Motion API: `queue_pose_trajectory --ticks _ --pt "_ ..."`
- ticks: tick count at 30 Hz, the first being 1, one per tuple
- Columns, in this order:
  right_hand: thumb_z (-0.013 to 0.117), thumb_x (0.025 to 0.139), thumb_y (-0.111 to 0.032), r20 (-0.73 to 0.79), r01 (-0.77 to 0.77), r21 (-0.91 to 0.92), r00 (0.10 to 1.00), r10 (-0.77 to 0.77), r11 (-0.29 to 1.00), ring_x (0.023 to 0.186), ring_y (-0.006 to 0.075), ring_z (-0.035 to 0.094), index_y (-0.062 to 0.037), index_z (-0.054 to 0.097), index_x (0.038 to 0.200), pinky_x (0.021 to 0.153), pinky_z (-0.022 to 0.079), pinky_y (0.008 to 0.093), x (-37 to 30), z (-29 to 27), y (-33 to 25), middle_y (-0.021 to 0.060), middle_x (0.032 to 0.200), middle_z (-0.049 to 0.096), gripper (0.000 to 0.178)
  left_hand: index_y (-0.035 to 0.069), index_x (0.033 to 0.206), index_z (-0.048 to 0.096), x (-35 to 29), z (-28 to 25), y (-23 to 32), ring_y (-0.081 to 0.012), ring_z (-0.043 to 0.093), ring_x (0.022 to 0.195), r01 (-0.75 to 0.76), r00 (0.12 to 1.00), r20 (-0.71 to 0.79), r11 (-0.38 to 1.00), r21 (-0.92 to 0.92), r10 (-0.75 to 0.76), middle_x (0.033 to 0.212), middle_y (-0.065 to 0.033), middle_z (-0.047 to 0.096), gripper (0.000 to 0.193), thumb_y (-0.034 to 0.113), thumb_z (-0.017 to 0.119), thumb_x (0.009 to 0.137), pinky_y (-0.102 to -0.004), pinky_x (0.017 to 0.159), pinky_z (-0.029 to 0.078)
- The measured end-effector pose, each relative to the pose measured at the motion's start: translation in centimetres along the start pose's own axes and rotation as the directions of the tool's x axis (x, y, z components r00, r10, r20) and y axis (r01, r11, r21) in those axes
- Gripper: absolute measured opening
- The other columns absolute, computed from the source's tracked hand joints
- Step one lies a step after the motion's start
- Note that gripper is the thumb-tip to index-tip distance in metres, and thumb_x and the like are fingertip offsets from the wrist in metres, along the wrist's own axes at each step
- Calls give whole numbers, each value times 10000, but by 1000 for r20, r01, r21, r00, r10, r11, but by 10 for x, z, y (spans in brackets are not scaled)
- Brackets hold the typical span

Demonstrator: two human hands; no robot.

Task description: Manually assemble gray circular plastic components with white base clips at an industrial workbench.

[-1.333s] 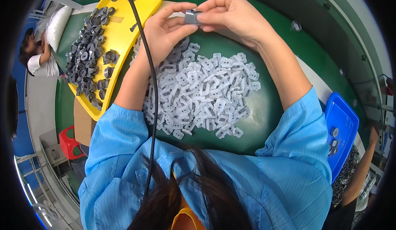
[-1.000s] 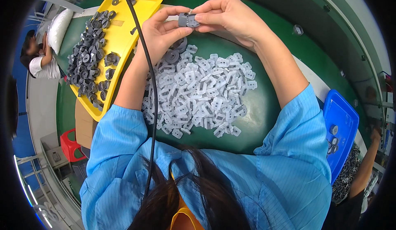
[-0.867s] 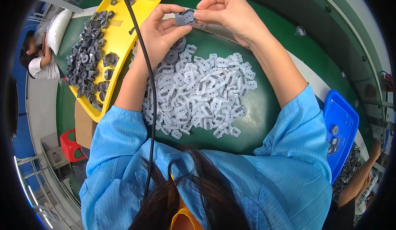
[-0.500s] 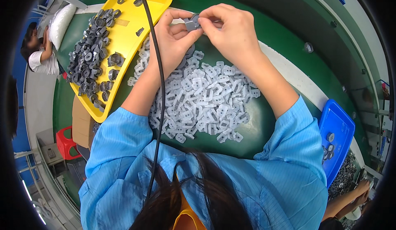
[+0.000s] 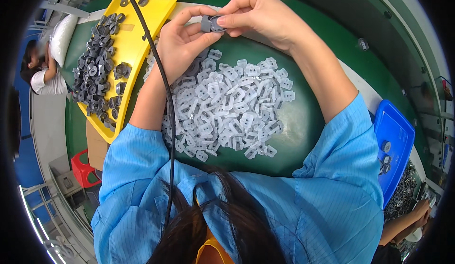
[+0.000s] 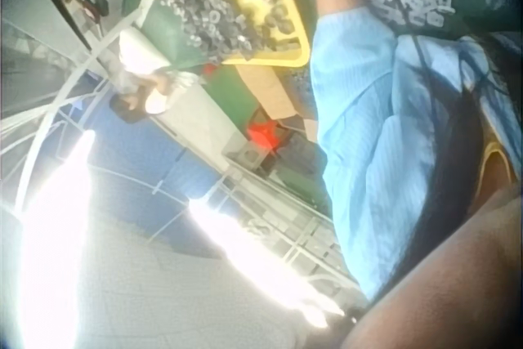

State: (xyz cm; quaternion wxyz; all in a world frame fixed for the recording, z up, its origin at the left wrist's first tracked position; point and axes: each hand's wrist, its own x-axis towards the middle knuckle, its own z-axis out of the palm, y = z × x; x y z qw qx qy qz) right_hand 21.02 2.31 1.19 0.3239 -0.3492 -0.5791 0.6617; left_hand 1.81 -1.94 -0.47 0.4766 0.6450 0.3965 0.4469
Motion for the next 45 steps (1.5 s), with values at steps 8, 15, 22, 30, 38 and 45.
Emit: queue_pose_trajectory --ticks 8,15,22,30,38,45 --pt "722 793 -101 -159 115 -125 978 -134 985 665 110 634 41 668 921 624 518 216 0 13 -1 83 795 675 199 25 1109 519 2 -5 1 -159 667 910 -28 998 -49 999 -23 27 941 -124 681 331 -12 650 807 -232 749 527" --pt "726 756 -71 -316 314 -469 813 -489 826 716 118 666 20 688 841 663 539 233 -7 36 -5 83 737 685 129 -28 1055 454 0 12 7 -178 659 901 -51 962 -266 998 42 60 964 -162 644 332 -59 653 790 -252 775 547" --pt "702 780 -50 -334 401 -501 727 -599 767 761 163 682 49 666 861 698 577 274 -5 48 1 105 839 678 133 -15 924 505 3 18 -1 -172 675 717 -200 869 -404 950 241 286 930 -114 616 304 22 730 722 -285 684 577" --pt "724 771 -98 -364 287 -417 817 -448 863 757 136 667 36 674 855 699 546 254 -5 45 -1 88 798 685 166 -13 912 510 5 19 -7 -173 680 722 -258 831 -395 900 351 392 907 -116 625 300 19 729 709 -276 675 575" --pt "730 769 -109 -279 232 -80 928 -245 969 733 109 635 14 678 885 671 511 229 3 24 6 64 788 672 177 -25 990 524 3 14 -8 -205 693 847 -162 936 -298 982 101 185 921 -110 656 288 -4 694 759 -295 740 570" --pt "701 787 -77 -50 40 -182 997 -50 982 704 122 638 39 645 913 668 523 219 -2 3 -6 82 803 656 180 -23 1054 553 0 8 -3 -200 682 897 -145 981 -104 977 155 162 957 -126 660 302 -52 672 778 -278 774 571"
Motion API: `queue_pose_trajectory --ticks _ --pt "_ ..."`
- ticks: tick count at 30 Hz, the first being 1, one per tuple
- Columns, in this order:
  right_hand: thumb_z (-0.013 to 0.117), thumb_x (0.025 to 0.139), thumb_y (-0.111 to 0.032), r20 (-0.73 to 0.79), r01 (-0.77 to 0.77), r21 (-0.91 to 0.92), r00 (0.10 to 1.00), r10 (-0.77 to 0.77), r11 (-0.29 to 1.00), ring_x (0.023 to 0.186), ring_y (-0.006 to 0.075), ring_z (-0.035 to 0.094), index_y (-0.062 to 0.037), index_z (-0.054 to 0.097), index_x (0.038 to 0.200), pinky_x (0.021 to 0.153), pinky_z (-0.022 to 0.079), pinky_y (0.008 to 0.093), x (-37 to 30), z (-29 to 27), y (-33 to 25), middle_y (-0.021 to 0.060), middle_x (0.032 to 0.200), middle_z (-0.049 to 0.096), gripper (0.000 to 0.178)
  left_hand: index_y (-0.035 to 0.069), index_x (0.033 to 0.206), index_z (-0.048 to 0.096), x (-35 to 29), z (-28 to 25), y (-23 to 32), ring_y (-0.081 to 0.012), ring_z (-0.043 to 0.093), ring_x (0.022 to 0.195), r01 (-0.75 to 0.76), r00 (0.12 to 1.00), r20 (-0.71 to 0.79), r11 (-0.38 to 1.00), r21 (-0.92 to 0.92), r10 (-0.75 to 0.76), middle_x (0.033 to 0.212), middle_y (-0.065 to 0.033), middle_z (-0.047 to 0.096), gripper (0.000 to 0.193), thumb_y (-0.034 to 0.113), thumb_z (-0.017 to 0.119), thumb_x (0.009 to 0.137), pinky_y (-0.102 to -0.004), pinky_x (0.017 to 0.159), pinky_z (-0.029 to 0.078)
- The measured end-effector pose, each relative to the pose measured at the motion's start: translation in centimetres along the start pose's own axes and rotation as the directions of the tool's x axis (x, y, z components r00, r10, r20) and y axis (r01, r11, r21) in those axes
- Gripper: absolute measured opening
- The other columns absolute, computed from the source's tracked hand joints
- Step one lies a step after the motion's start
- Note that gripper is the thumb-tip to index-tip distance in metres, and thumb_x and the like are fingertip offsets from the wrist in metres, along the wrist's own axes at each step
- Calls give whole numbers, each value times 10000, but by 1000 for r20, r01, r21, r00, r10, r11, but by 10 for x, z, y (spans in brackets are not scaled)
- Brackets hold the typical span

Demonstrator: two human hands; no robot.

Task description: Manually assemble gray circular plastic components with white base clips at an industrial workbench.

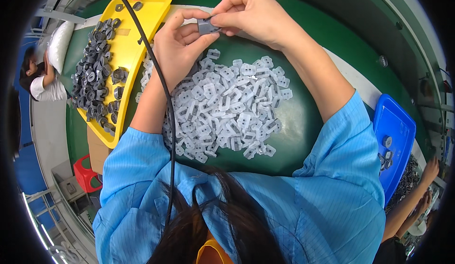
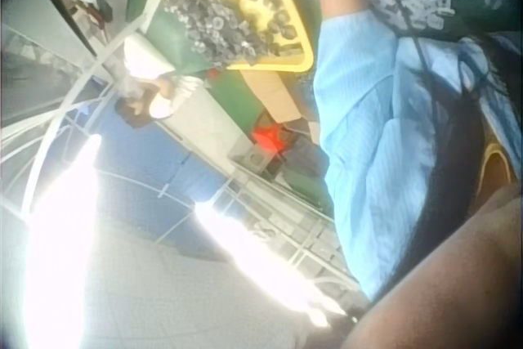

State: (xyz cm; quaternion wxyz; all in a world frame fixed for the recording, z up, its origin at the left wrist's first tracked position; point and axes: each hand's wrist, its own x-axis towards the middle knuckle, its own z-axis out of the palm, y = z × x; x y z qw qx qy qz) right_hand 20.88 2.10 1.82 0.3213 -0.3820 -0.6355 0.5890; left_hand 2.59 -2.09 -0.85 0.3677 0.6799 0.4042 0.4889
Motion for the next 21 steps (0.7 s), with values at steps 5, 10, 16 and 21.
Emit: queue_pose_trajectory --ticks 5,10,16,21 --pt "667 827 -82 84 -93 49 993 89 994 695 89 621 12 624 921 650 507 199 -5 -2 -5 52 785 643 140 -6 1081 586 2 -8 3 -166 669 906 124 987 117 981 -148 -107 991 -96 668 319 -59 674 779 -256 791 544" --pt "669 783 -47 51 -15 -94 998 20 995 690 101 639 44 632 899 645 522 213 -6 -1 -9 80 794 658 152 -40 1145 531 5 -12 8 -163 646 939 181 968 189 981 -65 -166 1053 -108 624 363 -64 659 806 -246 811 529" --pt "637 861 -99 -100 77 -43 992 -81 996 737 83 602 8 640 1008 680 480 206 -2 12 2 41 833 648 181 26 1127 587 6 -12 4 -146 662 889 161 986 55 976 -148 -155 921 -109 688 361 24 711 788 -250 753 529" --pt "657 850 -140 -154 86 118 986 -67 989 828 88 582 -13 651 1017 787 461 234 11 -3 19 22 915 646 210 18 1209 556 5 -12 0 -155 662 883 172 985 5 973 -153 -174 928 -133 683 403 77 681 831 -257 755 527"
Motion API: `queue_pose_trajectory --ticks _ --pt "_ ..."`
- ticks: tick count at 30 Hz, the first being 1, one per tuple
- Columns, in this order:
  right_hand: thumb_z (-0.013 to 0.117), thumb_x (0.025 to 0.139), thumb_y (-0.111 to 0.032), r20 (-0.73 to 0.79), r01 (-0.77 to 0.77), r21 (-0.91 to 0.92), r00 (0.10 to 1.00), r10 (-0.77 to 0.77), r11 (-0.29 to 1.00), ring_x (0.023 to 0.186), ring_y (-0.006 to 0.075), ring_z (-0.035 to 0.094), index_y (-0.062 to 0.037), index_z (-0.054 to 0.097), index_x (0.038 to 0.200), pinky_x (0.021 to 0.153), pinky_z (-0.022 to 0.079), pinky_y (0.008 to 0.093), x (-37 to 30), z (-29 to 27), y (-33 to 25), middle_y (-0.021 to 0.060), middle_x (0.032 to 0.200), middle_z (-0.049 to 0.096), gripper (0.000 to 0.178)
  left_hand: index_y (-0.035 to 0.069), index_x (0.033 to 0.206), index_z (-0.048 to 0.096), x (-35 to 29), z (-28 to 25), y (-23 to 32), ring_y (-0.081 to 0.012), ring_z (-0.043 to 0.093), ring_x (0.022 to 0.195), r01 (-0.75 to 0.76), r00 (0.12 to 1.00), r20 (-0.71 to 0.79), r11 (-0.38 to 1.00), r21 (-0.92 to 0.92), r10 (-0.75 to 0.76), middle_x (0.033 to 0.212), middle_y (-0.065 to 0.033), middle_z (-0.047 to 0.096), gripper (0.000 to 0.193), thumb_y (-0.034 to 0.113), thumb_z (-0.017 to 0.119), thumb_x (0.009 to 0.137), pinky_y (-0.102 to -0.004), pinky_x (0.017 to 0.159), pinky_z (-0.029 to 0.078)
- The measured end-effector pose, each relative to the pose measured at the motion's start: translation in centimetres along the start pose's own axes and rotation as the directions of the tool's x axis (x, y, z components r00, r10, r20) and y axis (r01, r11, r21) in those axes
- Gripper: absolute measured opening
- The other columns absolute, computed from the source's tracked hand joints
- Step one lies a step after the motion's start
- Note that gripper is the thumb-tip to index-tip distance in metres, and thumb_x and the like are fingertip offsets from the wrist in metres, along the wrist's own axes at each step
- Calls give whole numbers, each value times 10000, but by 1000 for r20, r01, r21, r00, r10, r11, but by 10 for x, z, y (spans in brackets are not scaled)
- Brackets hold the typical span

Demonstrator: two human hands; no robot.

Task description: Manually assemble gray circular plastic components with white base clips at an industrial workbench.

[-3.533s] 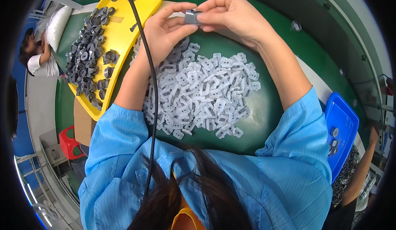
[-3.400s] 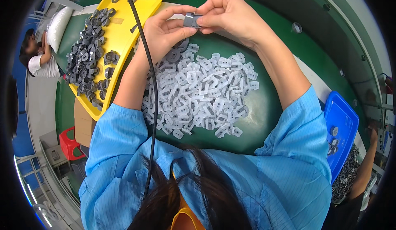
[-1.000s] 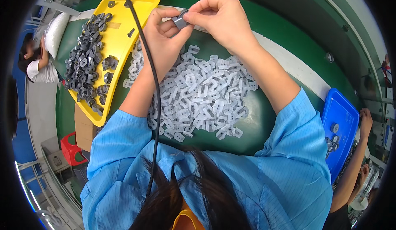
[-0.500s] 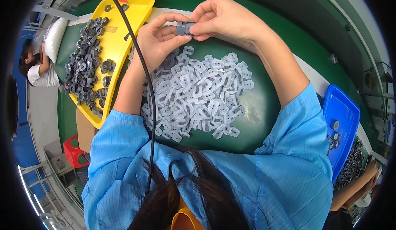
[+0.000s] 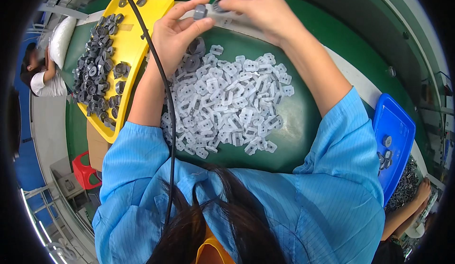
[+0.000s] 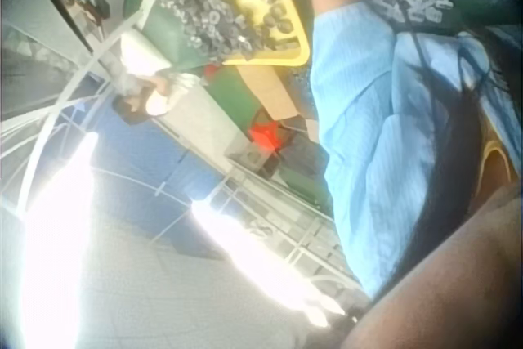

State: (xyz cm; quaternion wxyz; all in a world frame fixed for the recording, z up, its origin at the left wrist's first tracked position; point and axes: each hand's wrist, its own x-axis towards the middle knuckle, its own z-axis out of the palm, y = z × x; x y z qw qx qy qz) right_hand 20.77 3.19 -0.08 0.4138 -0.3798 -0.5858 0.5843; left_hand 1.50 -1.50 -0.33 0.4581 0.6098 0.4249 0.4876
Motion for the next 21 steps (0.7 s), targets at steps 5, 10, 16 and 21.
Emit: queue_pose_trajectory --ticks 5,10,16,21 --pt "660 831 -189 -286 -68 -516 953 -97 854 854 116 604 -28 654 1019 784 453 236 23 -67 26 24 881 664 247 -54 1226 501 9 -14 -5 -216 662 886 95 984 -133 978 -187 -121 979 -170 638 391 113 611 889 -295 801 549" --pt "627 816 -114 -119 125 -862 893 -435 492 873 213 613 -76 664 1038 812 469 301 15 -56 14 59 903 647 228 -16 1160 547 8 -13 -5 -147 647 814 97 990 -101 993 -62 -103 953 -119 639 365 96 675 837 -250 732 530" --pt "570 732 -5 457 546 -818 807 -373 179 959 243 552 -73 691 929 792 489 344 -7 13 3 62 984 593 241 -11 1154 548 8 -15 -12 -109 631 875 52 997 -68 992 117 -44 1037 -78 606 385 -4 692 798 -207 774 508" --pt "606 737 -19 336 404 -894 891 -306 193 750 291 614 -19 672 852 702 514 365 -15 8 -8 126 839 634 133 -19 1134 547 2 -5 -6 -91 633 845 -44 993 -93 951 308 76 991 -69 620 366 7 698 801 -193 728 515"
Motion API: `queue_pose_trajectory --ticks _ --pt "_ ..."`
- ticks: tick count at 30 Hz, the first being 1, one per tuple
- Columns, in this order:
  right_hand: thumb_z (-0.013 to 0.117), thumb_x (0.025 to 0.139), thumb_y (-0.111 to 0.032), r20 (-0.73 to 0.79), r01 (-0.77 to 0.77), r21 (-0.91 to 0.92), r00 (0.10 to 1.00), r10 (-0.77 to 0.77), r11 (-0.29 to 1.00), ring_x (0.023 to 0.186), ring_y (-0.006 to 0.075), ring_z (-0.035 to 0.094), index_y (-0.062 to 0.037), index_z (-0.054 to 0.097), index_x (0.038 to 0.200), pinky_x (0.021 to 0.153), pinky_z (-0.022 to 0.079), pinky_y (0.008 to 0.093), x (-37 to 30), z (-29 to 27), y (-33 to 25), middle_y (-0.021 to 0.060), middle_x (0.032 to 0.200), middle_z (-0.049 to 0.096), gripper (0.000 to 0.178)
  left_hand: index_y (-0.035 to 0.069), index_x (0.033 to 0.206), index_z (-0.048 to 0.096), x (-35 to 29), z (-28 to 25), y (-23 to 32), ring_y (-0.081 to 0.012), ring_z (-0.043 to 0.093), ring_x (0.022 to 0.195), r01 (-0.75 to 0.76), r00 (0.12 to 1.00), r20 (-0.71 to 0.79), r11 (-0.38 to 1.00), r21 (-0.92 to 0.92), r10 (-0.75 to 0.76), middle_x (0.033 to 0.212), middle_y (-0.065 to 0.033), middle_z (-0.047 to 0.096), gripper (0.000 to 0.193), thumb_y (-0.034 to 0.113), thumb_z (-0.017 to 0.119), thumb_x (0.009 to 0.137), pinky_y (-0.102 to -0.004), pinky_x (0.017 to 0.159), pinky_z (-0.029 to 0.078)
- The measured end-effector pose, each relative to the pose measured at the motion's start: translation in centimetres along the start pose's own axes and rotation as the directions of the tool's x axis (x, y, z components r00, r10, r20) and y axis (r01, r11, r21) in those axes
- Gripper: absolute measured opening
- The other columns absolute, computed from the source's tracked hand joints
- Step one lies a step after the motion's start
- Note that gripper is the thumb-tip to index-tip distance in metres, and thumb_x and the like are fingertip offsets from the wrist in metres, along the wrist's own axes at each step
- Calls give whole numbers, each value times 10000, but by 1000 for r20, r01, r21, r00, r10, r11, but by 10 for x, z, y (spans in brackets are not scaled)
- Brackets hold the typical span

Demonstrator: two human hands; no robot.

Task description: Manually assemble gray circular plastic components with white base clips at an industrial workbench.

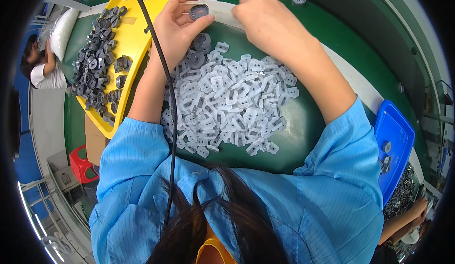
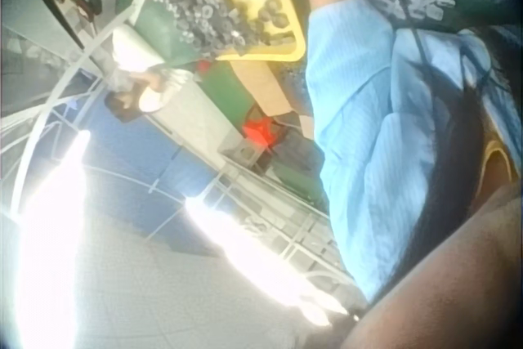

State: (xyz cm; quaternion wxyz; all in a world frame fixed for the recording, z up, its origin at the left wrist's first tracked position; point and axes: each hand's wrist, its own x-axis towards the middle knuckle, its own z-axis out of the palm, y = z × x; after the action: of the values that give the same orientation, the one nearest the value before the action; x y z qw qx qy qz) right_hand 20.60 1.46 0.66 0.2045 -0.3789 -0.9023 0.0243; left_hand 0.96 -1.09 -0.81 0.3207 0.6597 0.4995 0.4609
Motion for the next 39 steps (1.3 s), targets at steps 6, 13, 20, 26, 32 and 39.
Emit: queue_pose_trajectory --ticks 6,13,20,26,32,39 --pt "677 810 -148 130 -270 878 929 345 395 777 99 622 -2 675 920 694 495 251 12 -16 -10 62 832 669 183 11 1055 585 0 13 5 -179 696 798 -34 997 -73 995 -92 27 830 -108 691 329 88 721 766 -259 683 548" --pt "684 768 -181 -220 -123 603 924 313 788 659 117 546 -35 695 856 623 443 273 9 6 -9 30 759 641 170 7 1031 584 -6 15 13 -205 697 789 -37 989 -147 997 -72 26 842 -137 672 312 64 721 756 -271 677 559" --pt "687 737 -236 -18 -212 565 963 269 797 658 149 536 -18 671 787 628 437 293 12 -18 -19 61 735 602 225 -29 975 586 -3 15 11 -237 651 847 -313 937 -129 944 107 325 967 -118 563 278 -45 698 721 -295 701 588" --pt "703 778 -205 -120 -197 478 951 286 856 780 85 566 -23 676 879 712 458 261 11 -13 -10 22 830 644 210 -14 961 591 -4 16 13 -228 664 832 -275 949 -153 961 32 276 972 -104 554 282 -30 724 713 -288 713 593" --pt "703 828 -212 262 -345 865 930 258 365 845 115 611 0 663 1047 768 486 250 10 -2 1 59 940 665 308 -7 908 606 -3 20 9 -187 580 687 -442 876 -116 877 189 467 880 -91 554 290 -29 749 657 -273 606 498" --pt "688 823 -154 327 -345 938 909 256 26 762 107 609 8 663 1001 740 498 233 9 -1 0 51 836 652 242 -13 901 597 -4 21 13 -188 579 690 -445 874 -140 882 154 466 876 -100 551 283 -36 744 659 -273 602 493"
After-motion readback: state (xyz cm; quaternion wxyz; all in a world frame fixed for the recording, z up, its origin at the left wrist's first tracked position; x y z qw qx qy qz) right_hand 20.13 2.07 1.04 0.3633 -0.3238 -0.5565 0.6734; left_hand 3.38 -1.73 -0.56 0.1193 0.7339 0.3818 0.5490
